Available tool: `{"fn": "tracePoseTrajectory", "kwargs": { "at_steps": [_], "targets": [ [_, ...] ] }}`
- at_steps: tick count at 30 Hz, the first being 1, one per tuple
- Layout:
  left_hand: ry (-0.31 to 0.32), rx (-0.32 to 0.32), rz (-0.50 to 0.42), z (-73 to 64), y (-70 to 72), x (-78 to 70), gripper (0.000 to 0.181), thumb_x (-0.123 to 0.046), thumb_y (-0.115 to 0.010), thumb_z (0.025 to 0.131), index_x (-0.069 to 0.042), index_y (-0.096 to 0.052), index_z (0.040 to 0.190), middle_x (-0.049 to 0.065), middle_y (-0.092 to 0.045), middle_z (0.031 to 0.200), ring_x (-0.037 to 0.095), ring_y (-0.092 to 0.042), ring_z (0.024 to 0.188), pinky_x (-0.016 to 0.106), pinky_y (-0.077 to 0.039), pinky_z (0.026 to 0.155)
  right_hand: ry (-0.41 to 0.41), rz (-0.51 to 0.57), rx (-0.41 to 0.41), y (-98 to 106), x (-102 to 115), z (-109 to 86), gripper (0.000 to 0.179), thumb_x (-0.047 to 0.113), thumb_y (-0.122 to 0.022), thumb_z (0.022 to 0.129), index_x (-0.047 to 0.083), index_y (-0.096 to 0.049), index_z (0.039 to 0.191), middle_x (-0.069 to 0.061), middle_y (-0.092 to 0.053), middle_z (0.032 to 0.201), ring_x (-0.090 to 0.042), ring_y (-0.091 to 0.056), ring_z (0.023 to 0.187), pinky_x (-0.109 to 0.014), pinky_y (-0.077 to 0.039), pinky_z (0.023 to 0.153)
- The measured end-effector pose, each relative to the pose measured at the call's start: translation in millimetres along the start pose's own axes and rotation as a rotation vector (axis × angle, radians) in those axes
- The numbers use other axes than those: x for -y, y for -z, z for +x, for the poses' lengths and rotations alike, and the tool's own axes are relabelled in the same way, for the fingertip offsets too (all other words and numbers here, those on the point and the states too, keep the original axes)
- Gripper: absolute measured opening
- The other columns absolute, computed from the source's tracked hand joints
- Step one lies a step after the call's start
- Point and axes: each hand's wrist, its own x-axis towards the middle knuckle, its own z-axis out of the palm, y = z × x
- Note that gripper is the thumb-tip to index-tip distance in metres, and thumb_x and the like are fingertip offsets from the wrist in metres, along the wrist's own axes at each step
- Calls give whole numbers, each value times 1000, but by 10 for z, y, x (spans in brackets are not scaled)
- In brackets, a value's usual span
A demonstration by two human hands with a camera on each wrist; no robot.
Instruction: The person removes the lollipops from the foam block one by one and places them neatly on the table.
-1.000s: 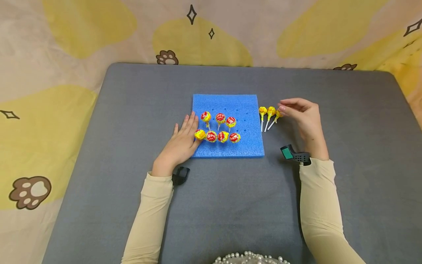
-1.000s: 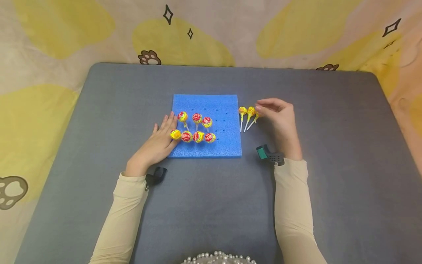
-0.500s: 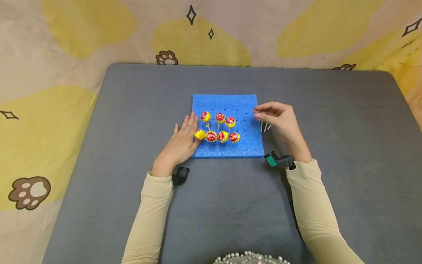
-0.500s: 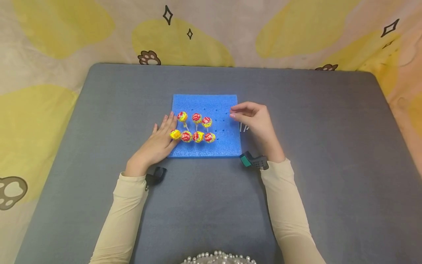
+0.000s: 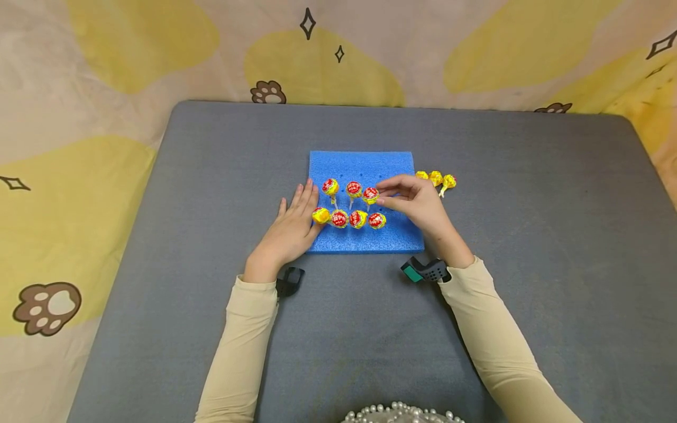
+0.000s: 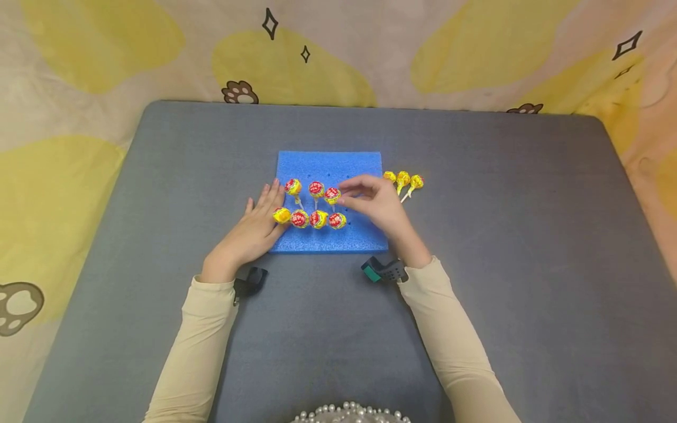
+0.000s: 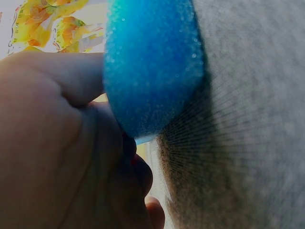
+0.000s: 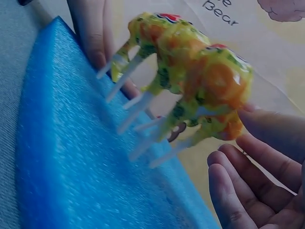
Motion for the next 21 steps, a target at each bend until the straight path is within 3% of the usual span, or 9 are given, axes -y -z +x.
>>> {"fn": "tracePoseTrajectory", "kwargs": {
  "at_steps": [11, 21],
  "targets": [
    [5, 5, 2, -10, -7, 14, 70, -33, -41, 100, -9, 0, 151, 3, 11, 157, 19, 12, 142, 46, 6, 113, -36, 87, 1, -100, -26, -11, 29, -5, -73, 78, -10, -65, 105, -1, -68, 93, -13, -65, 81, -24, -53, 74],
    [-1, 7, 8, 2, -29, 12, 69, -34, -39, 101, -9, 2, 151, 3, 13, 156, 18, 14, 142, 46, 6, 113, -60, 111, -56, -88, -19, -28, 26, -5, -71, 80, -14, -64, 103, 1, -70, 87, -12, -67, 79, -25, -54, 74]
  ]
}}
